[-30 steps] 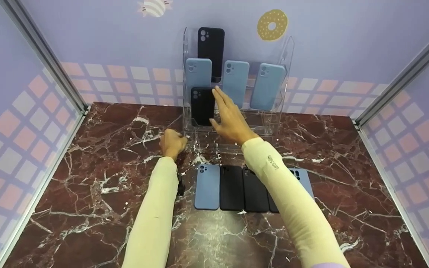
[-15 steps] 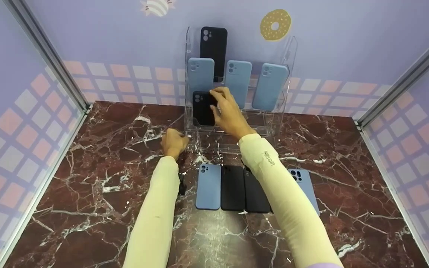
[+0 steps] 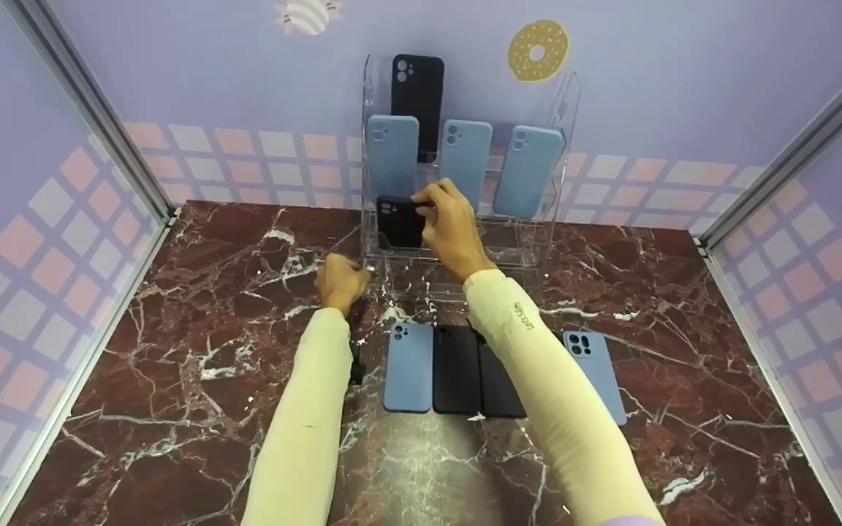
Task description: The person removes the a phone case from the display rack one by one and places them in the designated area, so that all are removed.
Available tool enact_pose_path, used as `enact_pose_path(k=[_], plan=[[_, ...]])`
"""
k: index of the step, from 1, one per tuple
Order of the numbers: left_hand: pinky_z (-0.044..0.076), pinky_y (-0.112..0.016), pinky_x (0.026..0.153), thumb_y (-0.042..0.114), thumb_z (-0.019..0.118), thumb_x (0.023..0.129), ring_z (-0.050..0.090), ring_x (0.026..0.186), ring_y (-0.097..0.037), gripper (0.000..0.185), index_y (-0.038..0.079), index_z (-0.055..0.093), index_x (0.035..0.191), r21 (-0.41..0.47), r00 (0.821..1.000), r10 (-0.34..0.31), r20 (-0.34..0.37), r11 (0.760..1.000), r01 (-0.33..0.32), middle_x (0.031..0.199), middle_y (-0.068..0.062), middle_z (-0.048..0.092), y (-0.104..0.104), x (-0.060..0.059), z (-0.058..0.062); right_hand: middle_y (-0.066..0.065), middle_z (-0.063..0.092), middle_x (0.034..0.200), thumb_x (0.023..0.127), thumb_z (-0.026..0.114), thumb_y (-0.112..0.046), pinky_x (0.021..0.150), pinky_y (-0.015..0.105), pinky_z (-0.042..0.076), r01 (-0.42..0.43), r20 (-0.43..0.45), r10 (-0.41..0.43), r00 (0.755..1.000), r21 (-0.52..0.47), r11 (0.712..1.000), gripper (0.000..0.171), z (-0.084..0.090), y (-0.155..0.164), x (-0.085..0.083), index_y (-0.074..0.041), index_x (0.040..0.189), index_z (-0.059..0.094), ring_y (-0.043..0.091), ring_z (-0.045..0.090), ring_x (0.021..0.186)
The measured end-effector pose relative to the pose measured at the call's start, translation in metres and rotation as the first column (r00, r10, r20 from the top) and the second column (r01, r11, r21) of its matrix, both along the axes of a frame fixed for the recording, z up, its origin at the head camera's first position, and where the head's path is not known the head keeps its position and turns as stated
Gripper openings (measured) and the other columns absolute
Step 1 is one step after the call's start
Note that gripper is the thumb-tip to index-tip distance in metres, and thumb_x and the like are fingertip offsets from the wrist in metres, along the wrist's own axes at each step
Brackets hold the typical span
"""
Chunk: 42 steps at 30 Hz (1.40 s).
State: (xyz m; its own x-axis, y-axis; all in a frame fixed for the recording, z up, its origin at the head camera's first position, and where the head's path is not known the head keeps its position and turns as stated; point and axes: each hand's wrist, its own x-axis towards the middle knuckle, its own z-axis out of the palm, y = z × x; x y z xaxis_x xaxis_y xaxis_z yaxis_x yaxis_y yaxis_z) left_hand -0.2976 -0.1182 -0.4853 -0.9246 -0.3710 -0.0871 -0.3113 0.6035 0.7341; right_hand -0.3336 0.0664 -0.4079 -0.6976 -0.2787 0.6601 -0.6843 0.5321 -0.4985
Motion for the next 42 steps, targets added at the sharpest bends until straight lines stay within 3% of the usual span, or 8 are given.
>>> enact_pose_path(k=[5,11,15,19,26,32,35,42], plan=[[0.048,-0.050,0.102,0.012,0.066,0.082,0.066,0.113,-0.039,0.028,0.005,0.079,0.106,0.032,1.000,0.010,0.007,0.999,-0.011,0.114,-0.014,0.074,0.000,0.000,-0.001,0.017,0.063,0.099,0.079,0.058,0.026,0.092,0.020,0.052,-0.027,-0.097,0.019,0.995,-0.082,0.996,0.026,0.007,0.004,0.005,0.007,0.095,0.066,0.029,0.067,0.094],[0.046,-0.051,0.103,0.012,0.066,0.082,0.065,0.115,-0.041,0.027,0.004,0.079,0.104,0.034,1.000,0.015,0.012,0.999,-0.015,0.115,-0.016,0.073,0.001,0.000,0.000,0.019,0.062,0.097,0.078,0.056,0.028,0.092,0.021,0.053,-0.106,-0.231,0.076,0.970,-0.122,0.987,0.024,0.032,0.015,0.018,0.010,0.092,0.063,0.031,0.067,0.093],[0.047,-0.051,0.103,0.014,0.066,0.083,0.064,0.115,-0.042,0.025,0.004,0.079,0.103,0.023,1.000,0.020,0.018,1.000,-0.021,0.116,-0.017,0.073,0.002,-0.001,0.001,0.022,0.062,0.096,0.081,0.059,0.025,0.091,0.025,0.055,-0.155,-0.256,0.116,0.960,-0.137,0.978,0.018,0.048,0.031,0.031,0.012,0.093,0.064,0.033,0.066,0.092],[0.047,-0.050,0.102,0.013,0.066,0.083,0.065,0.113,-0.042,0.025,0.003,0.078,0.103,0.025,1.000,0.016,0.008,1.000,-0.016,0.114,-0.018,0.073,0.003,-0.001,0.001,0.022,0.063,0.096,0.082,0.063,0.023,0.089,0.028,0.056,-0.194,-0.256,0.162,0.953,-0.103,0.976,0.017,0.053,0.058,0.041,0.011,0.094,0.065,0.032,0.065,0.092],[0.048,-0.049,0.102,0.011,0.064,0.083,0.065,0.113,-0.040,0.028,0.003,0.078,0.106,0.025,1.000,0.009,0.020,1.000,-0.009,0.113,-0.016,0.074,0.002,0.000,0.001,0.019,0.066,0.094,0.078,0.064,0.027,0.087,0.027,0.056,-0.198,-0.145,0.194,0.970,-0.010,0.980,0.025,0.045,0.124,0.057,0.008,0.094,0.066,0.029,0.065,0.091],[0.047,-0.050,0.102,0.010,0.063,0.083,0.065,0.114,-0.041,0.029,0.003,0.078,0.107,0.016,1.000,0.007,0.017,1.000,-0.007,0.115,-0.016,0.074,0.000,-0.001,-0.001,0.018,0.066,0.097,0.070,0.057,0.035,0.087,0.019,0.054,-0.072,0.052,0.068,0.996,0.064,0.995,0.037,0.033,0.191,0.069,0.009,0.095,0.066,0.026,0.065,0.091],[0.047,-0.049,0.103,0.009,0.063,0.082,0.066,0.113,-0.040,0.030,0.001,0.077,0.107,0.023,1.000,0.002,0.009,1.000,-0.002,0.113,-0.017,0.074,0.000,-0.001,-0.001,0.017,0.064,0.096,0.068,0.057,0.036,0.086,0.013,0.051,0.008,0.147,-0.025,0.989,0.109,0.994,0.039,0.024,0.223,0.072,0.010,0.095,0.066,0.026,0.065,0.090],[0.049,-0.049,0.101,0.010,0.062,0.082,0.065,0.113,-0.041,0.031,0.001,0.077,0.108,0.031,1.000,0.011,0.002,0.999,-0.011,0.115,-0.017,0.073,0.002,0.002,0.001,0.022,0.064,0.095,0.064,0.054,0.033,0.078,0.005,0.048,0.120,0.253,-0.173,0.952,0.211,0.970,0.038,0.005,0.287,0.077,0.012,0.093,0.065,0.039,0.068,0.088]])
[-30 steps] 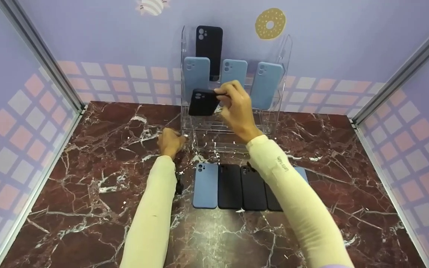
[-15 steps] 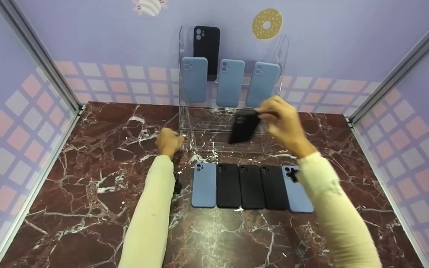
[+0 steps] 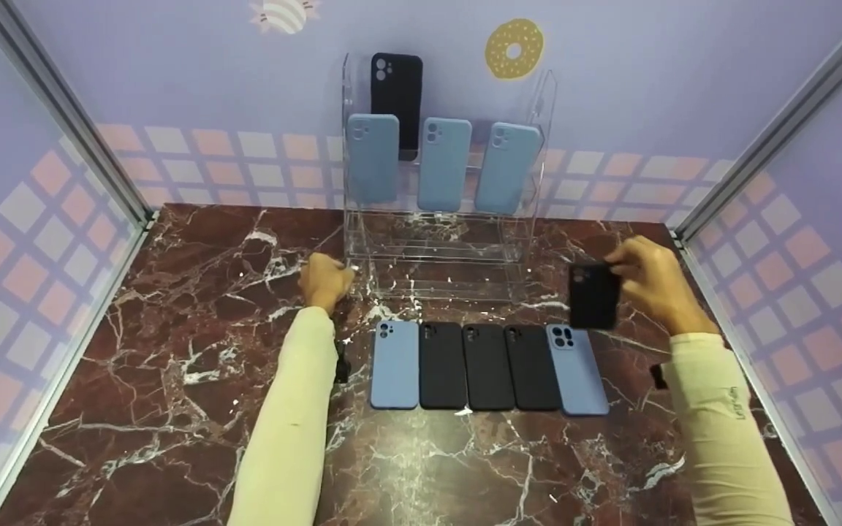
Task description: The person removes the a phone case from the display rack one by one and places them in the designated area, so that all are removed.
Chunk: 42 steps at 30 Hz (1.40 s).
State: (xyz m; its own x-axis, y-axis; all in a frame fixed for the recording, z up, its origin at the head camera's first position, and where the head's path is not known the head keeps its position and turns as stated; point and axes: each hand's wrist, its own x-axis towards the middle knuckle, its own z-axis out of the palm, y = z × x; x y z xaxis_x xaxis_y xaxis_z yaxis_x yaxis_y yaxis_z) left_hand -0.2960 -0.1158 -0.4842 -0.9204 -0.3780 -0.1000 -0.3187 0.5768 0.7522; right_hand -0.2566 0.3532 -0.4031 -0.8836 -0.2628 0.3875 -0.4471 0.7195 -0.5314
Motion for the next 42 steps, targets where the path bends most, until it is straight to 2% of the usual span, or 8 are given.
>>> enact_pose_path(k=[5,9,17,22,25,30,34,42], plan=[[0.047,-0.050,0.104,0.012,0.063,0.085,0.063,0.117,-0.042,0.032,0.002,0.076,0.112,0.000,1.000,-0.014,0.025,1.000,0.014,0.119,-0.018,0.071,-0.001,-0.001,-0.001,0.029,0.065,0.100,0.068,0.051,0.028,0.075,0.009,0.051,0.073,0.170,-0.082,0.982,0.061,0.995,0.037,-0.010,0.033,0.004,0.012,0.099,0.063,0.046,0.069,0.092],[0.048,-0.050,0.102,0.012,0.063,0.084,0.064,0.115,-0.042,0.032,0.004,0.077,0.111,0.001,0.999,-0.011,0.032,1.000,0.011,0.118,-0.017,0.072,-0.001,-0.002,-0.001,0.033,0.065,0.100,0.069,0.047,0.026,0.071,0.009,0.050,0.075,0.265,-0.092,0.960,0.075,0.994,0.037,-0.018,0.053,0.006,0.015,0.101,0.063,0.047,0.069,0.092],[0.048,-0.050,0.102,0.012,0.066,0.083,0.064,0.115,-0.042,0.031,0.003,0.077,0.111,0.008,1.000,-0.009,0.020,1.000,0.009,0.118,-0.019,0.072,-0.001,-0.002,-0.002,0.031,0.069,0.094,0.079,0.062,0.019,0.063,0.014,0.047,0.074,0.315,-0.103,0.943,0.103,0.992,0.015,-0.042,0.073,0.005,0.013,0.093,0.068,0.040,0.070,0.084],[0.048,-0.050,0.102,0.013,0.065,0.084,0.064,0.116,-0.042,0.030,0.003,0.078,0.109,-0.001,1.000,-0.014,0.020,1.000,0.014,0.117,-0.018,0.072,-0.001,-0.001,-0.002,0.029,0.070,0.094,0.079,0.070,0.014,0.066,0.017,0.048,0.078,0.324,-0.118,0.939,0.133,0.988,0.011,-0.059,0.079,0.002,0.012,0.090,0.069,0.038,0.071,0.083],[0.048,-0.050,0.102,0.013,0.065,0.084,0.063,0.116,-0.042,0.030,0.004,0.078,0.109,-0.011,1.000,-0.016,0.016,1.000,0.016,0.117,-0.017,0.072,-0.001,-0.002,-0.002,0.028,0.071,0.092,0.078,0.071,0.012,0.067,0.025,0.051,0.098,0.332,-0.145,0.932,0.156,0.983,0.012,-0.067,0.081,0.000,0.011,0.091,0.071,0.034,0.070,0.080],[0.049,-0.050,0.100,0.012,0.064,0.084,0.064,0.115,-0.042,0.029,0.004,0.078,0.109,-0.017,1.000,-0.011,0.013,1.000,0.012,0.118,-0.016,0.072,-0.001,-0.002,0.000,0.030,0.071,0.094,0.082,0.070,0.007,0.072,0.045,0.055,0.135,0.358,-0.190,0.914,0.173,0.976,0.013,-0.077,0.081,0.002,0.011,0.094,0.073,0.039,0.068,0.083],[0.049,-0.050,0.100,0.011,0.064,0.084,0.065,0.114,-0.041,0.029,0.004,0.078,0.108,-0.012,1.000,-0.011,0.015,1.000,0.011,0.117,-0.016,0.073,0.000,-0.001,0.001,0.031,0.071,0.097,0.084,0.070,0.006,0.068,0.039,0.055,0.147,0.381,-0.200,0.903,0.164,0.975,0.014,-0.084,0.079,0.004,0.012,0.097,0.073,0.038,0.068,0.083],[0.047,-0.050,0.103,0.010,0.062,0.083,0.063,0.118,-0.041,0.031,0.003,0.078,0.108,-0.025,1.000,-0.018,0.005,1.000,0.018,0.118,-0.017,0.072,0.000,-0.002,0.001,0.031,0.070,0.099,0.087,0.068,0.006,0.057,0.022,0.049,0.177,0.416,-0.211,0.884,0.120,0.977,0.016,-0.099,0.082,0.005,0.013,0.102,0.071,0.016,0.062,0.071]])
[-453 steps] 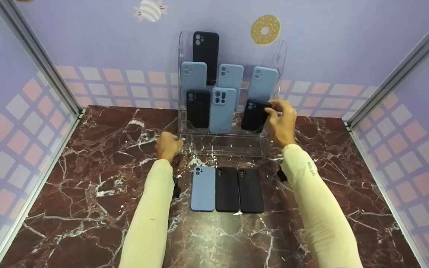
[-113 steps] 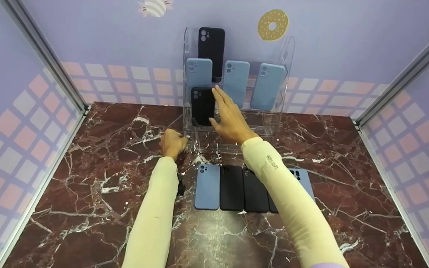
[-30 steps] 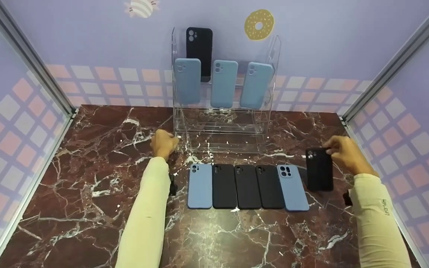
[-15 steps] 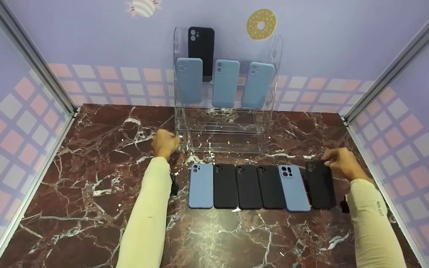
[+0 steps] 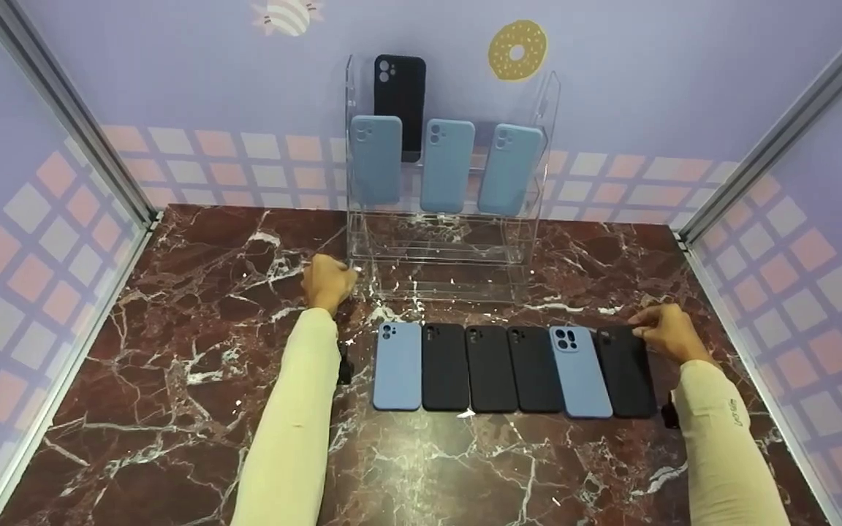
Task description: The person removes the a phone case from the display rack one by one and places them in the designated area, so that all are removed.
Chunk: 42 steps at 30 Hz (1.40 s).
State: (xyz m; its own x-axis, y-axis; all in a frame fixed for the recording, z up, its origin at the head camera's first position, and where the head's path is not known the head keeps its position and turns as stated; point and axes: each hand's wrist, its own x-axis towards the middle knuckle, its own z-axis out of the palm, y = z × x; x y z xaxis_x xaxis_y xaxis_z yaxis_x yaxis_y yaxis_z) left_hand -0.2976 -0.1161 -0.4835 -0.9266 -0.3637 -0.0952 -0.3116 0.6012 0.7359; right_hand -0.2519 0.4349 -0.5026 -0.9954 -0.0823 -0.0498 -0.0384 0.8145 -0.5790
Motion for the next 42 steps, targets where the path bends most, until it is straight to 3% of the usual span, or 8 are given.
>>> enact_pose_path(k=[4,14,18,22,25,28,33,42], plan=[[0.047,-0.050,0.102,0.010,0.062,0.082,0.063,0.117,-0.042,0.031,0.002,0.078,0.108,0.008,1.000,-0.001,-0.003,1.000,0.001,0.117,-0.017,0.072,0.000,0.000,-0.001,0.029,0.070,0.098,0.090,0.068,0.005,0.057,0.021,0.049,0.017,0.023,-0.017,1.000,-0.030,0.999,0.018,-0.007,0.002,0.001,0.014,0.104,0.070,0.014,0.060,0.071],[0.049,-0.051,0.101,0.012,0.065,0.084,0.064,0.115,-0.043,0.029,0.003,0.078,0.107,0.017,1.000,0.003,0.003,1.000,-0.003,0.116,-0.018,0.073,-0.001,0.000,-0.001,0.028,0.071,0.098,0.090,0.068,0.001,0.059,0.025,0.050,0.020,0.030,-0.020,0.999,0.004,1.000,0.018,-0.016,0.003,0.000,0.013,0.103,0.071,0.017,0.063,0.072],[0.049,-0.051,0.099,0.011,0.064,0.082,0.065,0.114,-0.042,0.029,0.004,0.079,0.107,0.009,1.000,0.004,0.002,1.000,-0.004,0.116,-0.016,0.073,0.000,0.000,-0.002,0.028,0.072,0.097,0.090,0.070,-0.004,0.066,0.032,0.054,0.038,0.028,-0.039,0.999,0.024,0.999,0.023,-0.014,0.001,0.001,0.013,0.106,0.070,0.028,0.068,0.079],[0.050,-0.051,0.098,0.010,0.063,0.081,0.066,0.112,-0.042,0.030,0.004,0.079,0.106,0.005,1.000,0.011,0.001,1.000,-0.011,0.114,-0.016,0.074,-0.001,0.000,-0.002,0.031,0.070,0.102,0.092,0.071,-0.007,0.077,0.048,0.056,0.063,-0.036,-0.061,0.997,0.030,0.998,0.027,-0.010,-0.009,0.000,0.014,0.109,0.069,0.043,0.067,0.091],[0.050,-0.051,0.099,0.010,0.063,0.082,0.066,0.112,-0.042,0.029,0.003,0.078,0.105,0.017,1.000,0.017,-0.001,1.000,-0.017,0.113,-0.017,0.074,-0.001,0.000,-0.002,0.033,0.069,0.105,0.091,0.072,-0.006,0.085,0.057,0.053,0.050,-0.108,-0.047,0.993,0.025,0.998,0.027,-0.006,-0.021,-0.004,0.014,0.107,0.070,0.048,0.065,0.097],[0.049,-0.050,0.100,0.010,0.063,0.082,0.065,0.112,-0.041,0.029,0.003,0.078,0.105,0.026,1.000,0.023,0.005,0.999,-0.023,0.113,-0.017,0.074,0.000,0.000,-0.001,0.031,0.071,0.103,0.090,0.073,-0.006,0.087,0.059,0.050,0.018,-0.160,-0.014,0.987,0.020,1.000,0.025,-0.003,-0.040,-0.010,0.014,0.105,0.070,0.047,0.066,0.096],[0.048,-0.050,0.101,0.010,0.062,0.082,0.065,0.114,-0.041,0.031,0.004,0.078,0.107,0.033,1.000,0.020,0.020,0.999,-0.021,0.116,-0.016,0.073,-0.001,0.002,0.000,0.028,0.072,0.103,0.092,0.073,-0.007,0.088,0.055,0.053,-0.037,-0.159,0.030,0.987,-0.040,0.999,0.025,0.002,-0.078,-0.021,0.013,0.108,0.071,0.040,0.068,0.095],[0.049,-0.050,0.101,0.010,0.062,0.083,0.064,0.115,-0.041,0.029,0.003,0.079,0.106,0.000,1.000,0.008,0.005,1.000,-0.008,0.116,-0.017,0.073,0.000,0.001,0.001,0.027,0.072,0.106,0.094,0.073,-0.015,0.082,0.047,0.058,-0.102,-0.138,0.083,0.987,-0.141,0.985,0.034,0.007,-0.136,-0.038,0.012,0.115,0.069,0.040,0.072,0.092]])
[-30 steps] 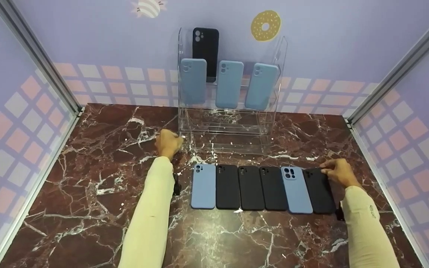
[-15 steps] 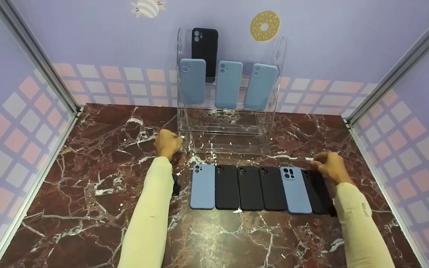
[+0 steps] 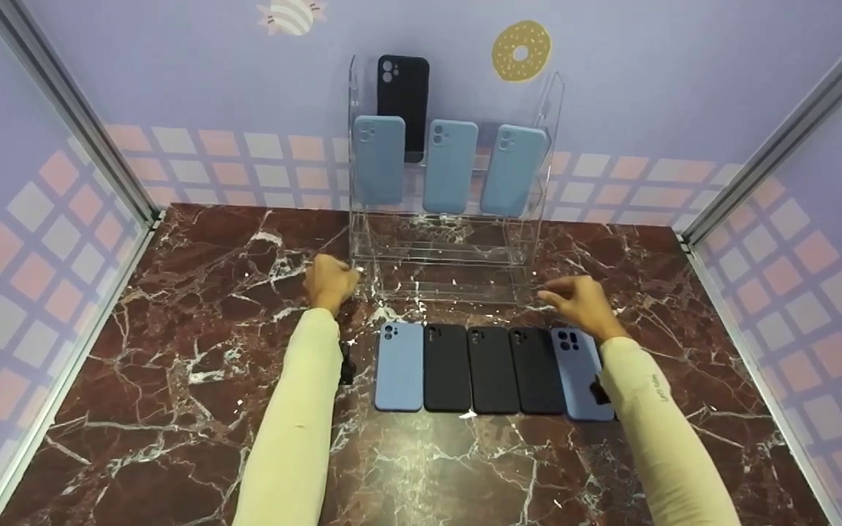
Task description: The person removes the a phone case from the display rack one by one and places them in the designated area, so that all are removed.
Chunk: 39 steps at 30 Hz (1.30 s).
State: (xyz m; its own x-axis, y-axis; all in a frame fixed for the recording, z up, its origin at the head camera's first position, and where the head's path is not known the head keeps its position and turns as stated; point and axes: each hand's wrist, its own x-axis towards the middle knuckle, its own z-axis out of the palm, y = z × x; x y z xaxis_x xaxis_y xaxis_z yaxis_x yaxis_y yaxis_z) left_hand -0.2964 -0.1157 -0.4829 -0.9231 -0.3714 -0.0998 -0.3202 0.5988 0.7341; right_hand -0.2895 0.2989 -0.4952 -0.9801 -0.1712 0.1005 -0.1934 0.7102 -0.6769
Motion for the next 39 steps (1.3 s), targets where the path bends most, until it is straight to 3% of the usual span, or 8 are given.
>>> enact_pose_path(k=[5,10,14,17,20,26,31,39], plan=[[0.049,-0.050,0.100,0.010,0.063,0.082,0.065,0.114,-0.041,0.029,0.004,0.079,0.106,0.000,1.000,-0.001,0.001,1.000,0.001,0.115,-0.016,0.073,0.002,-0.002,-0.001,0.026,0.074,0.097,0.095,0.072,-0.015,0.071,0.032,0.060,0.009,0.023,-0.007,1.000,-0.093,0.996,0.034,0.002,-0.019,-0.008,0.012,0.115,0.069,0.044,0.073,0.085],[0.047,-0.051,0.101,0.012,0.065,0.083,0.064,0.115,-0.041,0.028,0.003,0.079,0.106,-0.005,1.000,-0.004,-0.017,1.000,0.004,0.115,-0.016,0.074,0.002,-0.003,-0.002,0.025,0.074,0.085,0.098,0.069,-0.017,0.063,0.022,0.055,0.038,0.001,-0.038,0.999,-0.033,0.999,0.028,0.004,-0.033,-0.014,0.009,0.106,0.074,0.033,0.074,0.072],[0.048,-0.051,0.101,0.011,0.065,0.082,0.065,0.114,-0.041,0.028,0.003,0.079,0.105,0.004,1.000,-0.003,-0.017,1.000,0.003,0.114,-0.016,0.074,0.003,-0.003,-0.001,0.019,0.074,0.075,0.098,0.069,-0.022,0.068,0.035,0.055,0.105,-0.020,-0.104,0.994,0.047,0.993,0.029,0.003,-0.042,-0.018,0.006,0.094,0.077,0.025,0.071,0.065],[0.049,-0.051,0.100,0.012,0.065,0.082,0.065,0.113,-0.041,0.028,0.003,0.078,0.105,0.009,1.000,0.003,-0.010,1.000,-0.003,0.114,-0.017,0.074,0.003,-0.003,-0.002,0.016,0.073,0.072,0.098,0.067,-0.022,0.075,0.050,0.055,0.157,-0.014,-0.157,0.988,0.086,0.984,0.031,0.002,-0.048,-0.020,0.005,0.085,0.076,0.032,0.069,0.068],[0.050,-0.050,0.099,0.012,0.065,0.083,0.065,0.113,-0.041,0.027,0.003,0.078,0.105,0.012,1.000,0.008,-0.008,1.000,-0.008,0.114,-0.017,0.074,0.003,-0.002,-0.003,0.020,0.074,0.080,0.096,0.066,-0.020,0.079,0.057,0.053,0.210,0.004,-0.212,0.977,0.123,0.970,0.029,0.003,-0.052,-0.022,0.006,0.085,0.075,0.038,0.068,0.076],[0.050,-0.050,0.099,0.011,0.065,0.084,0.066,0.112,-0.040,0.027,0.004,0.078,0.106,0.013,1.000,-0.003,-0.005,1.000,0.003,0.113,-0.016,0.074,0.003,-0.001,-0.002,0.028,0.071,0.093,0.091,0.063,-0.017,0.090,0.060,0.049,0.260,0.048,-0.272,0.961,0.181,0.949,0.026,0.007,-0.055,-0.028,0.005,0.079,0.066,0.045,0.066,0.091],[0.049,-0.051,0.100,0.011,0.064,0.084,0.066,0.112,-0.041,0.028,0.004,0.078,0.107,0.006,1.000,-0.009,-0.011,1.000,0.009,0.114,-0.016,0.074,0.002,-0.001,-0.001,0.031,0.070,0.096,0.089,0.062,-0.017,0.090,0.060,0.049,0.270,0.086,-0.290,0.953,0.193,0.943,0.024,0.008,-0.056,-0.030,0.002,0.074,0.062,0.047,0.064,0.093],[0.049,-0.052,0.100,0.013,0.065,0.088,0.065,0.113,-0.044,0.025,0.002,0.077,0.107,-0.023,0.999,-0.031,-0.024,0.999,0.030,0.116,-0.018,0.073,0.000,0.003,-0.003,0.038,0.066,0.105,0.086,0.061,-0.017,0.092,0.060,0.049,0.313,0.075,-0.333,0.940,0.203,0.928,0.022,0.005,-0.063,-0.030,0.006,0.085,0.060,0.054,0.063,0.102]])
